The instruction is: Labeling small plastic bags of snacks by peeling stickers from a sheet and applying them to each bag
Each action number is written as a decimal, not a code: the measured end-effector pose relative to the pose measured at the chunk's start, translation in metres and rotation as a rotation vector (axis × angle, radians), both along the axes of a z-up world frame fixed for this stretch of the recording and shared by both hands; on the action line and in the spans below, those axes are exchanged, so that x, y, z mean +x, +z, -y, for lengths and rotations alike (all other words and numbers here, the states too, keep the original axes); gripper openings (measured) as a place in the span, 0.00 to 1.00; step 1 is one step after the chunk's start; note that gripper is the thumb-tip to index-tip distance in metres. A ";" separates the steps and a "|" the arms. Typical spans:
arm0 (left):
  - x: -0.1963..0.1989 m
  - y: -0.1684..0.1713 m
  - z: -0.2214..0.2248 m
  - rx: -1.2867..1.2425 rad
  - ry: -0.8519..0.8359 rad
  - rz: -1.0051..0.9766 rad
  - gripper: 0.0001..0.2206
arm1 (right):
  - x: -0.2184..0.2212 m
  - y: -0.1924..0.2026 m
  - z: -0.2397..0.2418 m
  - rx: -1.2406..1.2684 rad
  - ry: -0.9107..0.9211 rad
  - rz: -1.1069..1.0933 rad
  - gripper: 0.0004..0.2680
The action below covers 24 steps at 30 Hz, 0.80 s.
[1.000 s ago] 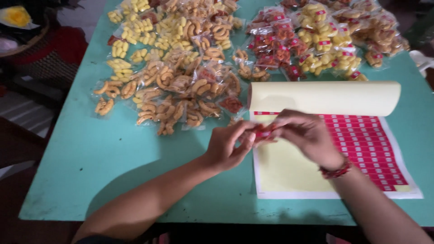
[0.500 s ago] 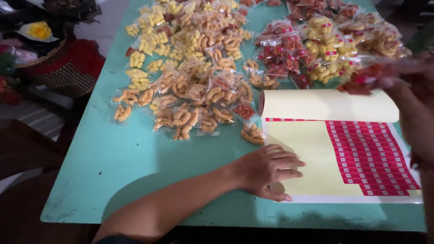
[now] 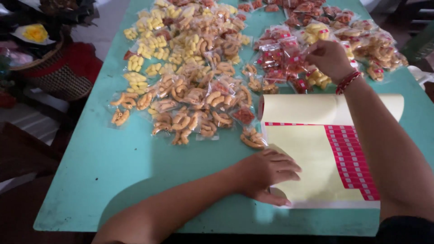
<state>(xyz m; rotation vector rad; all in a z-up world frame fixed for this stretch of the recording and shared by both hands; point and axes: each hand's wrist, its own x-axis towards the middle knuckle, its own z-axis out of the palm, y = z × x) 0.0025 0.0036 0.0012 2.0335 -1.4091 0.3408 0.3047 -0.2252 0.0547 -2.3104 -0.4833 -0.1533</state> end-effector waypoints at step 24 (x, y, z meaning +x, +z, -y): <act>0.005 -0.012 0.002 0.051 0.007 -0.017 0.26 | -0.156 0.038 -0.029 0.015 0.328 0.320 0.05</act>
